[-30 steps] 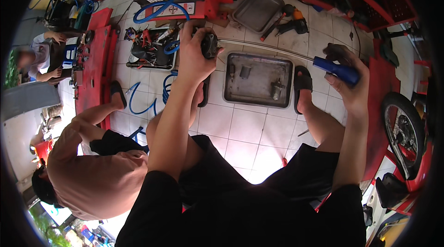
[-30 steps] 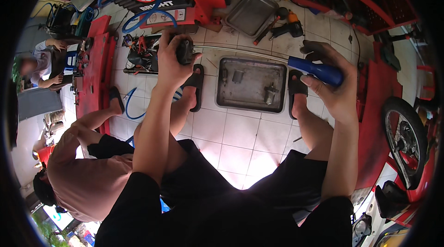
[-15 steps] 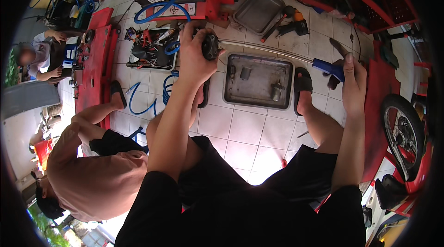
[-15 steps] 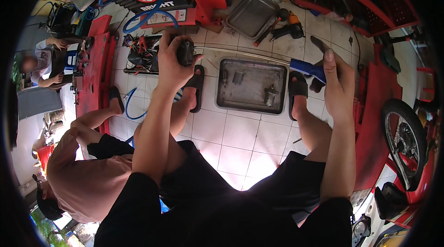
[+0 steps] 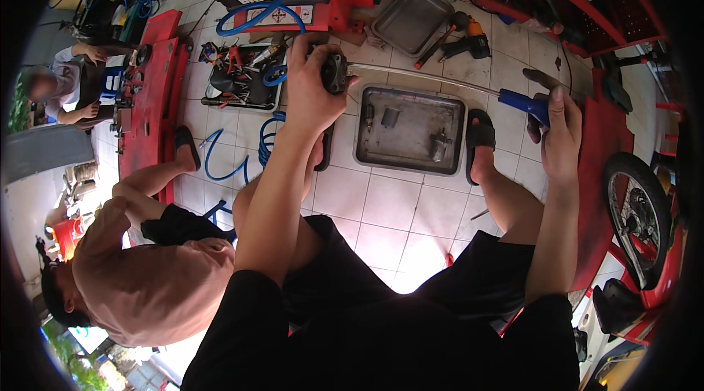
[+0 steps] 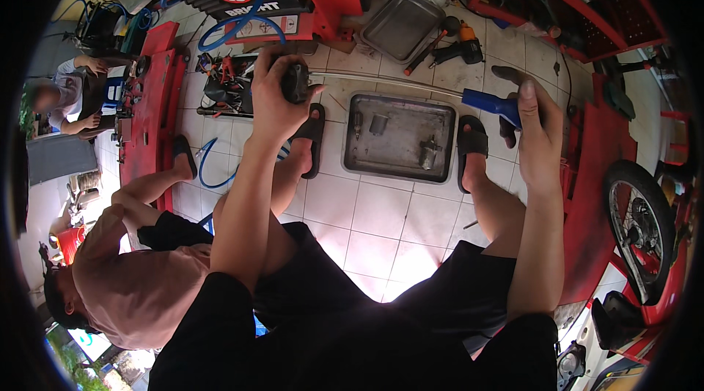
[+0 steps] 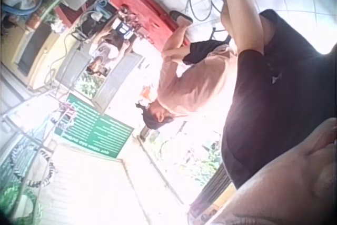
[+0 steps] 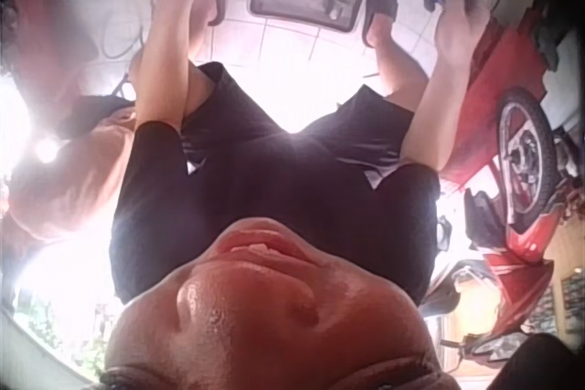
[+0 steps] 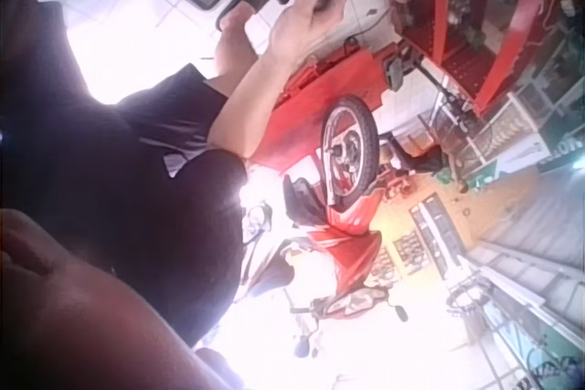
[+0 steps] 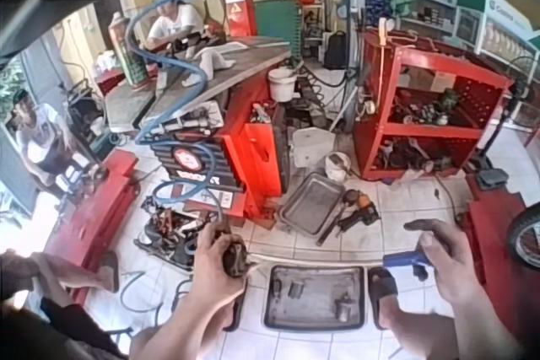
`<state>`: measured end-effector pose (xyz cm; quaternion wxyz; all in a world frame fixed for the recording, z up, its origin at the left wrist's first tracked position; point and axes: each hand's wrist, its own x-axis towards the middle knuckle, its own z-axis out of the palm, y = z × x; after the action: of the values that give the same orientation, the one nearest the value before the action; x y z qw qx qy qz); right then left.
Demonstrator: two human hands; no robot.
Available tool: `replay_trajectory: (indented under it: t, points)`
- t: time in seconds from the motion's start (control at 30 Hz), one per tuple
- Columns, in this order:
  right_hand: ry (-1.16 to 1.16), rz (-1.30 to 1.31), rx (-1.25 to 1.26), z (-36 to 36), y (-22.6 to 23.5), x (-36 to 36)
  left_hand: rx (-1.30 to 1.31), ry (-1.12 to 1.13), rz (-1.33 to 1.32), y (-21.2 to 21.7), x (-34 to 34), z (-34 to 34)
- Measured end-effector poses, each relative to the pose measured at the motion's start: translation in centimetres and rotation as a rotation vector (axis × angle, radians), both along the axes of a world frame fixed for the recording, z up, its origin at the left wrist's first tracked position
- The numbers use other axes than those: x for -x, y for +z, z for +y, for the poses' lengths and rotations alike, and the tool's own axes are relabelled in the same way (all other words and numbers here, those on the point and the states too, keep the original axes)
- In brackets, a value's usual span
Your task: The person disassembles a mechanical motorcycle component by hand using a screwdriver to remove internal parts and place them into a metal tray.
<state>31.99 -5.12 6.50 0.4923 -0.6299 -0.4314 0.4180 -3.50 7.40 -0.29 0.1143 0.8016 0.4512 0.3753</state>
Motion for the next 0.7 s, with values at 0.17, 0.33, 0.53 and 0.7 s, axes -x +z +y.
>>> replay_trajectory:
  t: [0.17, 0.33, 0.53, 0.7]
  points:
    - [0.103, -0.252, -0.287, 0.6, -0.6, 0.2, 0.077, 0.006, -0.044, 0.2, -0.2, 0.0]
    - [0.125, -0.025, -0.248, 0.8, -0.4, 0.4, 0.030, 0.025, -0.022, 0.3, -0.3, -0.2]
    - [0.017, -0.295, 0.052, 0.0, 0.7, 0.2, -0.001, 0.006, -0.022, 0.1, 0.2, -0.1]
    - [0.172, -0.317, -0.391, 1.0, 0.1, 0.6, 0.037, 0.020, -0.030, 0.1, -0.2, -0.4]
